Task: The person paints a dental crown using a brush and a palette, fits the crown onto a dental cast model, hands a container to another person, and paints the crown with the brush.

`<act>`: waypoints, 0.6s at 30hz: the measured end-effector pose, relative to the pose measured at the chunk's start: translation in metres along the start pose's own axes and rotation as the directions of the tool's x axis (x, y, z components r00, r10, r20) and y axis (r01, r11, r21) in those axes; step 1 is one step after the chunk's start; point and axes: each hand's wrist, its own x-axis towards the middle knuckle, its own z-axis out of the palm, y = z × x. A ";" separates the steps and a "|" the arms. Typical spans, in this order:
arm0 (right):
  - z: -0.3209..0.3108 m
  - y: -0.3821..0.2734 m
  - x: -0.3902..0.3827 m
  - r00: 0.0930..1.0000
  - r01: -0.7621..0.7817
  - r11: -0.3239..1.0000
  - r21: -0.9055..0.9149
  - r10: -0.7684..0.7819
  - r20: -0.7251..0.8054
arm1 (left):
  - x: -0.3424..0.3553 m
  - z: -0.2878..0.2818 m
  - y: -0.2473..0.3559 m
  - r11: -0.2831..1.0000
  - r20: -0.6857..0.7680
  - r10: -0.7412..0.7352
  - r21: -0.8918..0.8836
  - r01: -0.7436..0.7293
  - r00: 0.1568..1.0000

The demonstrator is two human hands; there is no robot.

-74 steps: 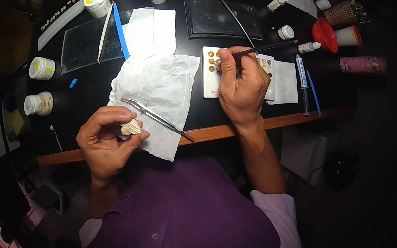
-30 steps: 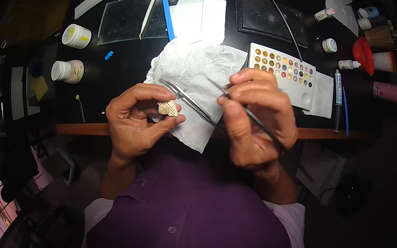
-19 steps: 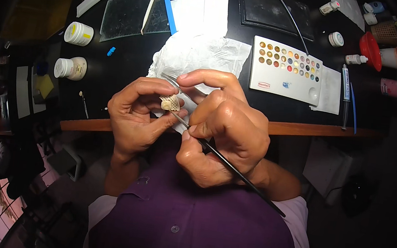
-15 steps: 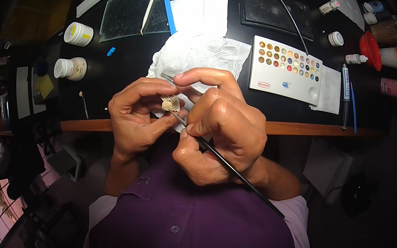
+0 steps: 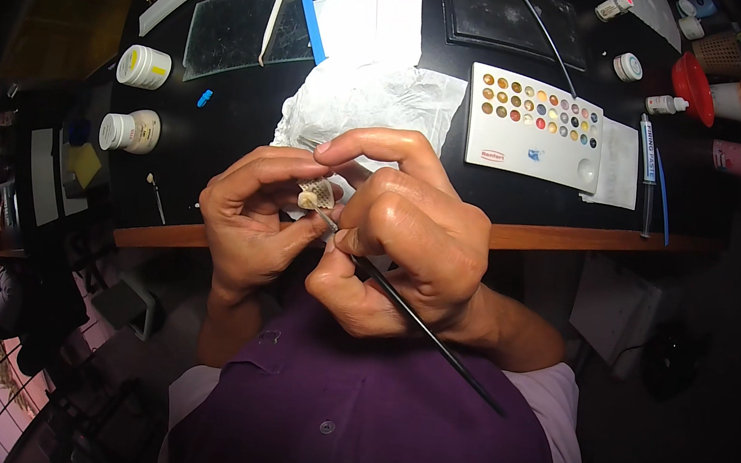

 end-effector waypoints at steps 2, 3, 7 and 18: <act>0.000 0.000 0.000 1.000 -0.005 1.000 -0.001 0.005 0.009 | 0.000 0.000 0.000 1.000 0.004 0.001 -0.001 -0.001 1.000; 0.000 0.000 0.000 1.000 0.001 1.000 -0.007 -0.001 0.007 | 0.001 0.000 0.000 1.000 0.006 0.004 -0.004 -0.004 1.000; 0.000 0.001 0.000 1.000 0.019 0.999 -0.026 -0.019 0.008 | 0.001 0.001 0.000 1.000 0.001 0.012 -0.009 -0.012 1.000; 0.001 -0.003 0.002 1.000 0.009 0.999 -0.036 -0.008 0.020 | 0.000 0.000 0.000 1.000 -0.001 0.013 0.000 -0.013 1.000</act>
